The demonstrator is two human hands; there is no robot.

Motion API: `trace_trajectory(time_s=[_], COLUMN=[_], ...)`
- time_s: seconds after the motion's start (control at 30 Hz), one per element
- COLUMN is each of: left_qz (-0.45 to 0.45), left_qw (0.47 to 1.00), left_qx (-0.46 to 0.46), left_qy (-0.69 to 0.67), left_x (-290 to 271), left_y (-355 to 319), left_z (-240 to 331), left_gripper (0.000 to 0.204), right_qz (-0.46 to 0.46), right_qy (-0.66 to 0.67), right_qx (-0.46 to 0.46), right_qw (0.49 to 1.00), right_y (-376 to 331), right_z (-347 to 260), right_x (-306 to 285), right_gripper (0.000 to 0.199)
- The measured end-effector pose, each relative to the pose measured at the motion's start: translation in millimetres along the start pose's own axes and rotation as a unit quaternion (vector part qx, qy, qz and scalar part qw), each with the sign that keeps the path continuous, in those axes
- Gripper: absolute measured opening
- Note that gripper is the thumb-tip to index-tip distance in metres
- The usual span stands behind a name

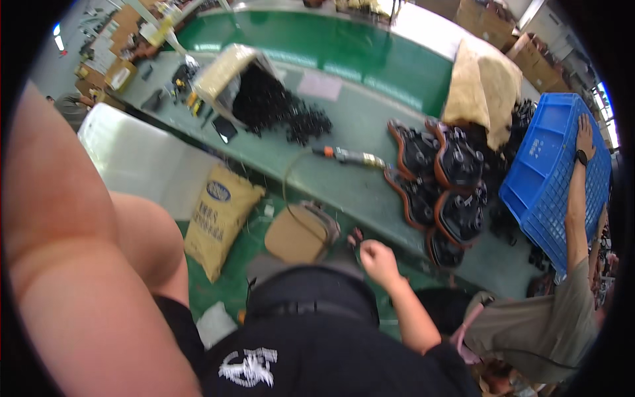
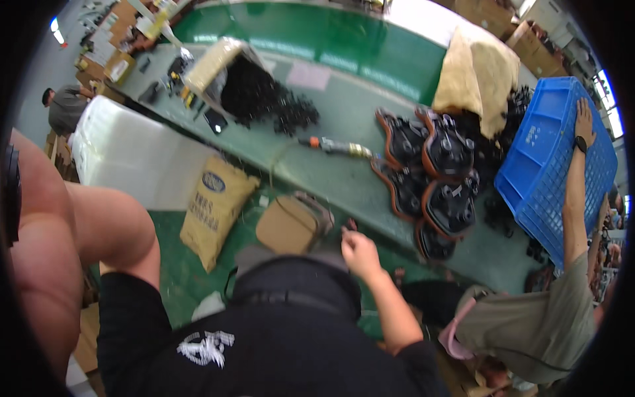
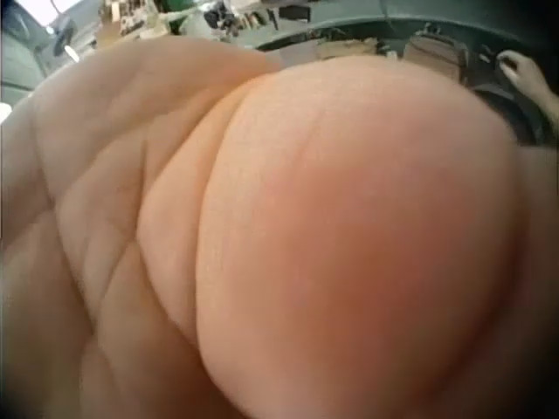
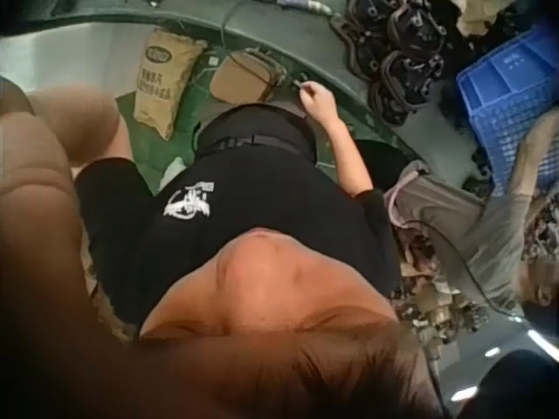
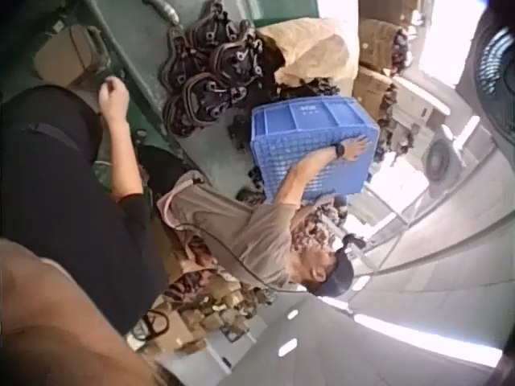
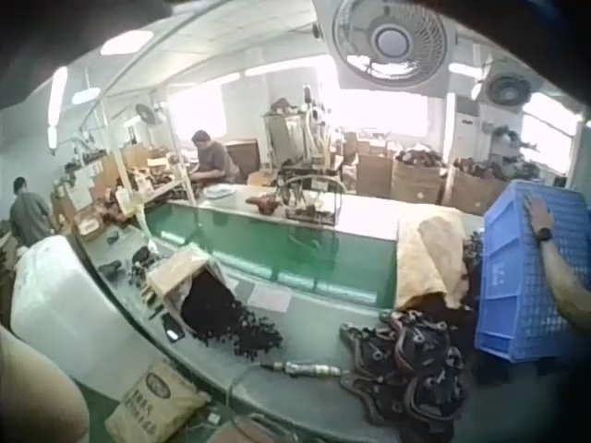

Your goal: Assembling components onto bicycle seats and securing them with screws using an electric screwdriver.

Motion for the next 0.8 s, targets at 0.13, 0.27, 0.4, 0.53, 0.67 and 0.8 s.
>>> trace_trajectory(time_s=[0.13,0.27,0.4,0.53,0.67,0.8], left_qz=[0.009,-0.056,-0.317,-0.4,-0.418,-0.435], left_qw=[0.999,0.964,0.759,0.545,0.465,0.474], left_qx=[-0.005,-0.246,-0.568,-0.732,-0.78,-0.759], left_qy=[-0.041,0.084,0.027,0.082,-0.002,-0.098], left_x=[52,127,215,247,271,290], left_y=[17,-87,-414,-544,-574,-596], left_z=[-14,-12,31,59,44,12], left_gripper=[0.055,0.022,0.048,0.091,0.082,0.052], right_qz=[-0.002,-0.025,-0.088,-0.15,-0.141,-0.183], right_qy=[0.061,0.118,0.165,0.163,0.087,0.097], right_qx=[0.067,0.077,0.09,0.122,0.14,0.127], right_qw=[0.996,0.99,0.978,0.967,0.976,0.97], right_y=[30,42,51,63,81,127], right_z=[20,39,51,35,-2,-62], right_x=[-25,-14,19,45,59,108], right_gripper=[0.023,0.024,0.023,0.027,0.034,0.04])
Point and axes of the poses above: each hand's wrist, its own y-axis towards the middle knuckle, its own x-axis out of the palm, z = x × y, the point moved 6 cm from there along y, towards the middle knuckle, and after that the axes turned 14 degrees about x, right-handed, at the moved point
